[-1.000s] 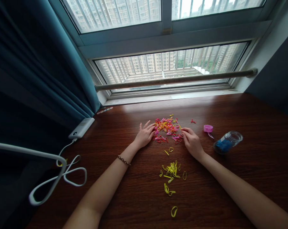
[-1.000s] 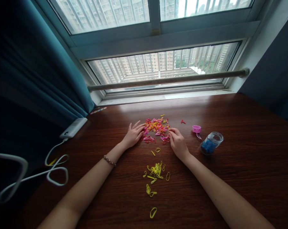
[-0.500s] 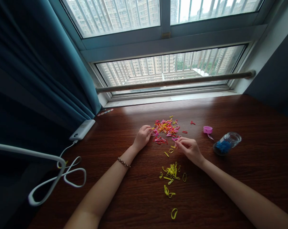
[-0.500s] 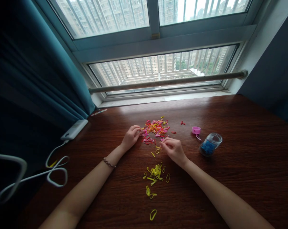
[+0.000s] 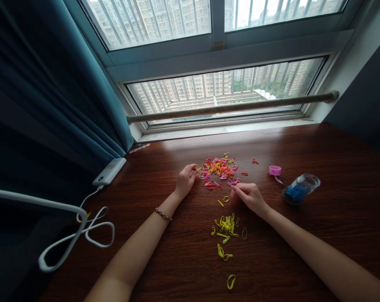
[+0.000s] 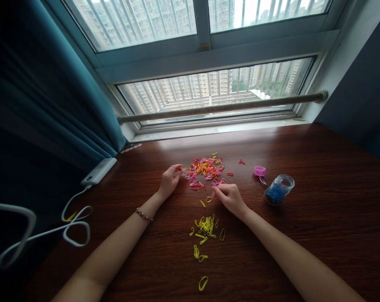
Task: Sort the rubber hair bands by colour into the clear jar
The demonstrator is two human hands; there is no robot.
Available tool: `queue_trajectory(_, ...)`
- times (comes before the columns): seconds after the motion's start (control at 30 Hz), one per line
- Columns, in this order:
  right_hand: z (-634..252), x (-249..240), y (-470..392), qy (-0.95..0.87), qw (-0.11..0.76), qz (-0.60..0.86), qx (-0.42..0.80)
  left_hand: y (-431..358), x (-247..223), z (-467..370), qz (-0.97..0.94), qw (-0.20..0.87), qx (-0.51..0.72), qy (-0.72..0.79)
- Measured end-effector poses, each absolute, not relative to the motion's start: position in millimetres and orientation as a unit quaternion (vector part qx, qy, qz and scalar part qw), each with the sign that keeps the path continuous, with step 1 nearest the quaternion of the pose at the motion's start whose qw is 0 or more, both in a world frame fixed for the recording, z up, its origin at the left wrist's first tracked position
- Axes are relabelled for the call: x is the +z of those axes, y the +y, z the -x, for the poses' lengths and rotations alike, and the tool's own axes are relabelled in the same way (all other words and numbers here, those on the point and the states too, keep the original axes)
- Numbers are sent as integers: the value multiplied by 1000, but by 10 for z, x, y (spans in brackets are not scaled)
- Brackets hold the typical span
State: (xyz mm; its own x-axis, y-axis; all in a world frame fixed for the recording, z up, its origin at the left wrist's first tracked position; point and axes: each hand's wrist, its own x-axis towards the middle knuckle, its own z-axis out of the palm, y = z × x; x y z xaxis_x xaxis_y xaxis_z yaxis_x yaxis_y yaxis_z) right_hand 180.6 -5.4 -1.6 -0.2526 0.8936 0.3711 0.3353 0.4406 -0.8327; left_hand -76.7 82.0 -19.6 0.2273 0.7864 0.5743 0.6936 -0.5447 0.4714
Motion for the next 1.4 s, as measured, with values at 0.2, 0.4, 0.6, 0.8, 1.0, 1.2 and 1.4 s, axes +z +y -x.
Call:
queue_trajectory(0.2, -1788, 4, -59, -759, 442, 408, 250, 755, -140, 731, -783, 79, 417, 455)
queue_trajectory(0.4, -1766, -25, -69, -792, 382, 416, 231, 325, -30, 452, -862, 122, 404, 282)
queue_trajectory(0.6, -1765, -43, -68, -809, 343, 409, 246, 37, -48, 264, -916, 161, 340, 143)
queue_trajectory(0.8, -1699, 72, -167, -856, 308, 295, 291, 374, -76, 467, -838, 102, 412, 343)
queue_trajectory(1.0, -1622, 159, -276, -852, 289, 233, 369, 701, -211, 603, -803, 45, 331, 494)
queue_trajectory(1.2, -1751, 61, -100, -791, 392, 374, 285, 638, -234, 559, -832, 54, 251, 491)
queue_trajectory(1.4, -1858, 31, 312, -712, 462, 498, 175, 636, -219, 547, -839, 45, 263, 475)
